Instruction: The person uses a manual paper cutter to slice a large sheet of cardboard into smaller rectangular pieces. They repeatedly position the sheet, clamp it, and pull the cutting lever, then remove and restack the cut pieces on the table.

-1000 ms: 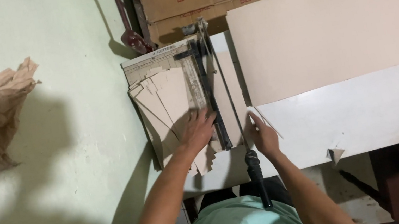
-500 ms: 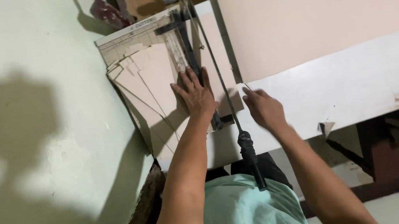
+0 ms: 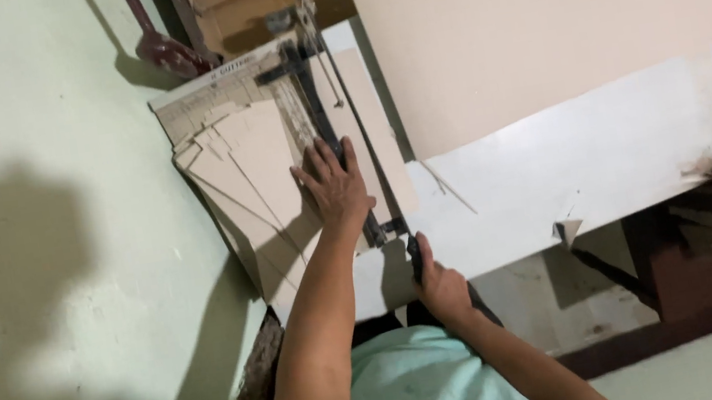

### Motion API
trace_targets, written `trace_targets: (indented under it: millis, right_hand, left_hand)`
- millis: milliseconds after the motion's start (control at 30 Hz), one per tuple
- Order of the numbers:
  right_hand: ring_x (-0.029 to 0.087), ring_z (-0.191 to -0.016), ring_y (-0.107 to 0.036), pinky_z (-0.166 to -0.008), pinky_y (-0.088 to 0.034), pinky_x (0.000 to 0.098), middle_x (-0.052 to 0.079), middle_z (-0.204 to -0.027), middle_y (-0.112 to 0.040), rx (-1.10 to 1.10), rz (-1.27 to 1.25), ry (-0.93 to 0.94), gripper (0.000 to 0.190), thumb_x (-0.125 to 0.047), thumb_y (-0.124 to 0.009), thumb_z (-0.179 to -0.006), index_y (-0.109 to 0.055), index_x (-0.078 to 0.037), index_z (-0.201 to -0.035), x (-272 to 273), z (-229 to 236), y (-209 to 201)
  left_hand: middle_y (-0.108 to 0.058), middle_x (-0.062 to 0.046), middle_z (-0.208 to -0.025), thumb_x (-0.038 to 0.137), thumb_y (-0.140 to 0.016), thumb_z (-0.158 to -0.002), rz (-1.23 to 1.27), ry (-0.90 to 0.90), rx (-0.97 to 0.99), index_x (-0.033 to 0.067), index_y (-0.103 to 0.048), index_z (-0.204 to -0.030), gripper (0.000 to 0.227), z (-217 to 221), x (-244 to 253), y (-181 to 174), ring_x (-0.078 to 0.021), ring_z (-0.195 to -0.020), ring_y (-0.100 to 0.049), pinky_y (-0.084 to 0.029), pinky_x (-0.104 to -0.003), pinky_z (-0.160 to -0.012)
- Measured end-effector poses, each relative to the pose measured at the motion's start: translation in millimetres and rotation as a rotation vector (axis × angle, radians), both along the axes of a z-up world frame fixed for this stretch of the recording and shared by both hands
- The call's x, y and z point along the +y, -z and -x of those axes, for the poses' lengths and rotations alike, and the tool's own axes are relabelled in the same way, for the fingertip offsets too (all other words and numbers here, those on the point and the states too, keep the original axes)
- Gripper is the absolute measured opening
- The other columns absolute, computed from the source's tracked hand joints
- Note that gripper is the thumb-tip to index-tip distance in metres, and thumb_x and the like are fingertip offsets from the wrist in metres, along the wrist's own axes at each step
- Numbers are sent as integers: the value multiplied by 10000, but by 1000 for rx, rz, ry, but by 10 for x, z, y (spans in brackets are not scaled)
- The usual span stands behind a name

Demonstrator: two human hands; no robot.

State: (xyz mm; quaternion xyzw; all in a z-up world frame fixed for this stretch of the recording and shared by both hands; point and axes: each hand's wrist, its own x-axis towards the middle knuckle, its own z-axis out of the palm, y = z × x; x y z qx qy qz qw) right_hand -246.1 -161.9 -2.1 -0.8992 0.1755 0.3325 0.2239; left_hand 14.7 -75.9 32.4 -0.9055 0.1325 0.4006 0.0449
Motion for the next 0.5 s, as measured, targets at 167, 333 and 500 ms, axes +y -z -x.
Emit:
trace_targets:
  millis: [167, 333, 500]
  right_hand:
    - [443, -850, -754, -756, -604, 567, 201, -1110, -734, -81, 5, -36, 900, -233, -470, -933, 38, -182, -1674, -12, -84, 415]
    - [461, -907, -746, -800, -579, 569, 198, -1057, -755, 61, -170, 80, 920, -334, -564, -920, -20, -218, -1653, -147, -297, -701]
    - [368, -880, -789, -782, -581, 496, 85, -880, -817, 183, -462, 308, 833, -622, -518, -879, -201, -354, -1601, -460, -945, -2129]
  left_hand:
    - [6, -301, -1659, 414, -821, -804, 9, -19, -30, 156, -30, -1634, 1175, -177, 22, -193, -480, -1535, 43, 55, -804, -1108]
    - [30, -280, -1673, 457, -753, -837, 29, 24, -103, 158, -99, -1631, 1071, 20, 16, -197, -466, -1541, 84, 137, -815, -1094]
    - [-249, -124, -1629, 421, -536, -1021, -1259, 1528, -990, 188, -350, -1504, 568, 485, 159, 973, -316, -1520, -192, -86, -611, -1168]
